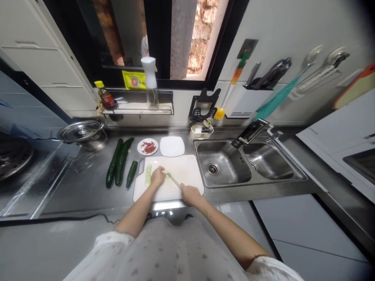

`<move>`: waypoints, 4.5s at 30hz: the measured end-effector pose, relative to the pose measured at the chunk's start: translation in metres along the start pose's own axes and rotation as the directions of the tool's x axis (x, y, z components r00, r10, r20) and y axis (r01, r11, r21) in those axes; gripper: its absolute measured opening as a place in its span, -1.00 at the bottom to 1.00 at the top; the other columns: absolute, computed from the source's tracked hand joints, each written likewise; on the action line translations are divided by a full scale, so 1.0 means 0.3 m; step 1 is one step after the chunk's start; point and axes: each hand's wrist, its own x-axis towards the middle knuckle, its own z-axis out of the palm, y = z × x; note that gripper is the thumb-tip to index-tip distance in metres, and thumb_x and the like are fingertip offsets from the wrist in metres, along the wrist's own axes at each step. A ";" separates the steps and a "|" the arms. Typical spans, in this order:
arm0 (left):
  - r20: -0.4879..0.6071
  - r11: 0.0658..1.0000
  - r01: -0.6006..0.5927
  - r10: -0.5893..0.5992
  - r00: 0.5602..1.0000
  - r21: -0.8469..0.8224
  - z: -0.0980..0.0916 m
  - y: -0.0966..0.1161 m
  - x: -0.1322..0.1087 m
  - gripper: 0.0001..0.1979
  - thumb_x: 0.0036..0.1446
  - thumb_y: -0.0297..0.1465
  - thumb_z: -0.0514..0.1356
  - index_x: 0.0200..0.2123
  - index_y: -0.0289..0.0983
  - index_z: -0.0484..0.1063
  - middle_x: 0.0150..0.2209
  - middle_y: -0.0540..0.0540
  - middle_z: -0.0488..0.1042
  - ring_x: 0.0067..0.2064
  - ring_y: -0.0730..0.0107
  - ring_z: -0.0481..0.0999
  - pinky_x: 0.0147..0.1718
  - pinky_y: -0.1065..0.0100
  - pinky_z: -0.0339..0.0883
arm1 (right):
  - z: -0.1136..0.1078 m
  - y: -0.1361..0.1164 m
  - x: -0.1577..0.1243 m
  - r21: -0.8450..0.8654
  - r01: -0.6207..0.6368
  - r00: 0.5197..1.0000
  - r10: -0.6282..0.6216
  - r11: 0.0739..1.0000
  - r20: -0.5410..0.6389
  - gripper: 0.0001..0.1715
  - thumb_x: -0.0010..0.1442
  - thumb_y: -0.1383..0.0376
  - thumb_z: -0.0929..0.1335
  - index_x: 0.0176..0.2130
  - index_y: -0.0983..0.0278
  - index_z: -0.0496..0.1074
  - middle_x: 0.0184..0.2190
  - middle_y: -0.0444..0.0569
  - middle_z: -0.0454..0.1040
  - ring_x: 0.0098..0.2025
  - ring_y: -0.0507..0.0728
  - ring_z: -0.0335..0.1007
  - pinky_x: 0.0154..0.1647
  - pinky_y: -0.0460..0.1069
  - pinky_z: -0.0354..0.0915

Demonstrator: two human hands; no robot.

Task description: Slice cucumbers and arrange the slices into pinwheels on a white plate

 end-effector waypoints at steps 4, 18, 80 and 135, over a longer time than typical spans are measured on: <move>-0.004 1.000 -0.001 0.001 1.000 0.005 0.002 -0.002 0.004 -0.70 0.05 -0.53 0.17 -0.13 -0.18 0.45 -0.22 -0.06 0.55 -0.18 0.30 0.53 -0.18 0.39 0.29 | 0.006 0.016 -0.017 -0.001 -0.006 1.000 0.006 1.000 0.023 -0.63 0.23 0.41 0.15 0.02 0.31 0.26 -0.19 0.21 0.52 -0.11 0.27 0.49 -0.20 0.08 0.31; 0.015 1.000 0.005 -0.006 1.000 0.020 0.001 -0.001 0.007 -0.73 0.06 -0.49 0.18 -0.13 -0.17 0.44 -0.25 -0.04 0.55 -0.21 0.30 0.52 -0.25 0.39 0.29 | 0.018 0.024 -0.001 0.022 -0.002 1.000 0.001 1.000 0.029 -0.64 0.26 0.39 0.13 0.04 0.29 0.23 -0.20 0.19 0.52 -0.11 0.24 0.48 -0.20 0.05 0.27; 0.036 0.998 0.020 -0.022 0.999 0.059 -0.005 0.004 0.014 -0.71 0.07 -0.48 0.16 -0.11 -0.15 0.42 -0.20 -0.06 0.55 -0.16 0.27 0.53 -0.21 0.38 0.29 | -0.022 0.026 0.011 -0.051 0.007 0.998 -0.003 0.999 0.062 -0.63 0.23 0.40 0.16 0.03 0.29 0.26 -0.20 0.19 0.52 -0.12 0.26 0.49 -0.23 0.06 0.30; 0.005 0.991 -0.088 0.088 0.996 0.098 0.012 0.052 -0.064 -0.93 0.11 -0.41 0.19 -0.31 -0.25 0.45 -0.24 -0.10 0.50 -0.16 0.32 0.46 -0.19 0.38 0.25 | 0.106 0.051 0.020 0.473 -0.096 0.919 0.260 0.876 -0.295 -0.59 0.37 0.17 0.04 0.02 0.22 0.28 -0.24 -0.02 0.54 -0.18 0.12 0.44 -0.30 -0.11 0.16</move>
